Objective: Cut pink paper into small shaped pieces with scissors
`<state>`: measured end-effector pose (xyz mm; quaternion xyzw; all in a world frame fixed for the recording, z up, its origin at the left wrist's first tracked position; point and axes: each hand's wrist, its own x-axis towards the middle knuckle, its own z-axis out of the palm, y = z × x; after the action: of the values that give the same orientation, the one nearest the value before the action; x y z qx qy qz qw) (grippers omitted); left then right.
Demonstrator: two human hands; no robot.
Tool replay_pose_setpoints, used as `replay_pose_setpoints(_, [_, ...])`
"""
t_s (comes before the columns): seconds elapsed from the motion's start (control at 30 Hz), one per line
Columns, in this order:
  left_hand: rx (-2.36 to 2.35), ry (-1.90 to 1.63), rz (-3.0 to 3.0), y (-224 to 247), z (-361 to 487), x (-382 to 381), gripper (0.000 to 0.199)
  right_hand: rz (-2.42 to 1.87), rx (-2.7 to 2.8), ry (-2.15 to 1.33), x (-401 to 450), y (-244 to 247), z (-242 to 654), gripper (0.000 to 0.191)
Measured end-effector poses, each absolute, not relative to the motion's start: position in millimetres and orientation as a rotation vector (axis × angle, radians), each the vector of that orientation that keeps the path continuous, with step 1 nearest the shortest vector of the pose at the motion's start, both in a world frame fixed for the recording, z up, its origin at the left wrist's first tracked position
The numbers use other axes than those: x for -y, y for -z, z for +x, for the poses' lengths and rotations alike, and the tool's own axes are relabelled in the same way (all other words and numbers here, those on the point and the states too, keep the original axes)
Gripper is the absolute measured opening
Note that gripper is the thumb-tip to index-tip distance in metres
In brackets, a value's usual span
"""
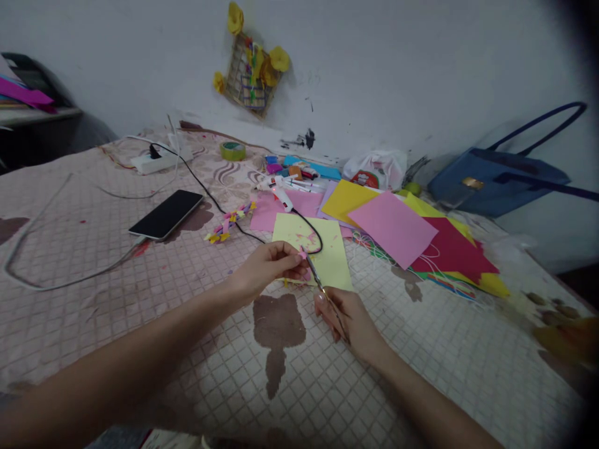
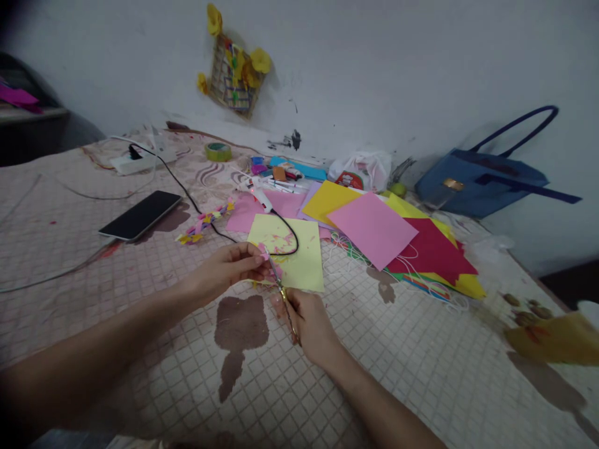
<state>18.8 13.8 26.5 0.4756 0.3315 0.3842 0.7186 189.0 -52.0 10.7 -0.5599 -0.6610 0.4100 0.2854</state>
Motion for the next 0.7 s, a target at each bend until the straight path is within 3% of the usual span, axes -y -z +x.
replay_pose_setpoints(0.7, [-0.749, -0.874, 1.053, -25.7, 17.4, -16.3, 0.015, -1.51, 1.785, -1.075, 52.0, -8.7, 189.9, 0.04])
